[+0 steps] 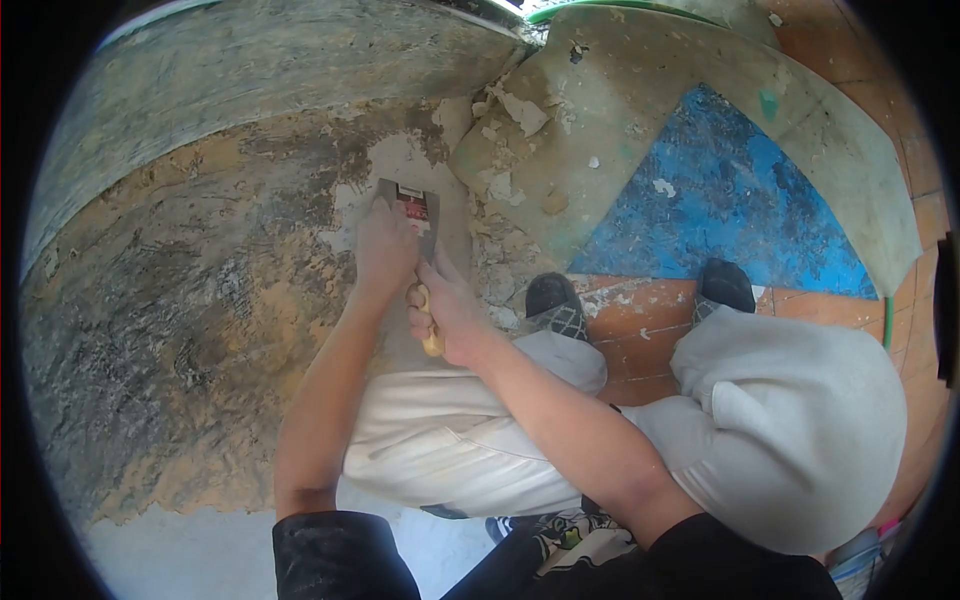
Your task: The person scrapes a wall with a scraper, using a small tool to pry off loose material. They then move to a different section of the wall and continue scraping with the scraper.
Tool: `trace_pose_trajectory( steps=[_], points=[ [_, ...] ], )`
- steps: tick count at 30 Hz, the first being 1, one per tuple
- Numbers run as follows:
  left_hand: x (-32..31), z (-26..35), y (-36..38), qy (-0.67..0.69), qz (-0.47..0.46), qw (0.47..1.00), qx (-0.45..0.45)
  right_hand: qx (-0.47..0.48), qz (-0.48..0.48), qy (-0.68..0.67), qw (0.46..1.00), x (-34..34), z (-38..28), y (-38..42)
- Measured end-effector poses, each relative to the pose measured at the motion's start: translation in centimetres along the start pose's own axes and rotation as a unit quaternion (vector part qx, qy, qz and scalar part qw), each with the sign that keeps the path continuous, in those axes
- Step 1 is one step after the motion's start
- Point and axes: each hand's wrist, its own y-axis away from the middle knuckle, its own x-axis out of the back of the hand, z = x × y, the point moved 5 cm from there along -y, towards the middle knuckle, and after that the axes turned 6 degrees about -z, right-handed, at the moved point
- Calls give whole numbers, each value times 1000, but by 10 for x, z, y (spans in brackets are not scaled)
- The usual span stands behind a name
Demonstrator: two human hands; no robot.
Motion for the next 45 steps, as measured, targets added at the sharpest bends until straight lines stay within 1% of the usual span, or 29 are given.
trace_pose_trajectory(
  steps=[2,3,5,6,8,9,11,12,14,15,17,18,20,21,23,27,29,30,32,33,35,36,39,41,42,44,45],
  points=[
    [3,-7,-1,73,33,994,77,-34,22,25,999,-1,1,-2],
    [1,-8,-1,70,30,994,76,-34,21,21,999,-3,1,-3],
    [-5,-12,-3,64,13,992,109,-39,45,57,997,-1,-3,-3],
    [-7,-11,-4,64,12,992,110,-40,45,55,997,0,-5,-4],
    [-8,-10,-4,33,29,991,124,-47,51,91,993,5,-6,-10],
    [-8,-8,-4,31,26,991,126,-50,51,88,994,8,-4,-13],
    [-6,-4,-6,-4,29,990,135,-38,40,109,992,10,-5,-19],
    [-5,-4,-7,-5,29,990,136,-39,39,108,993,9,-6,-22],
    [-2,2,-9,-44,52,995,66,-34,29,114,992,7,-9,-25],
    [0,5,-9,-45,52,995,69,-36,28,114,992,7,-9,-27],
    [3,4,-8,45,46,990,124,-34,35,126,991,10,-7,-30],
    [2,1,-8,46,46,990,127,-36,36,128,990,11,-6,-30],
    [-1,3,-8,-69,17,996,62,-30,38,109,993,10,-4,-30],
    [0,2,-8,-67,18,996,63,-31,39,111,993,10,-2,-29],
    [-1,-6,-9,31,-14,990,136,-15,35,87,995,7,2,-30],
    [1,-1,-7,38,3,992,116,-14,32,67,997,6,-1,-26],
    [2,7,-7,-19,36,997,61,-24,41,98,994,7,-8,-21],
    [-2,7,-10,-20,34,998,55,-20,42,95,994,10,-11,-22],
    [-8,1,-11,-31,44,996,74,-27,37,145,988,16,-13,-27],
    [-8,3,-13,-32,42,996,74,-28,38,143,989,17,-14,-29],
    [-12,-4,-15,23,9,989,149,-31,25,151,988,20,-13,-32],
    [-11,-3,-14,24,8,988,155,-37,26,152,987,20,-12,-32],
    [-9,-1,-15,25,18,988,150,-21,31,154,987,19,-12,-33],
    [-7,5,-14,-57,44,995,74,-5,12,139,990,17,-12,-35],
    [-5,5,-13,-57,42,994,82,-13,13,140,990,17,-6,-37],
    [1,6,-13,-53,18,995,83,15,17,107,994,15,1,-41],
    [1,3,-10,-53,21,994,91,8,14,110,994,13,7,-41]
  ],
)
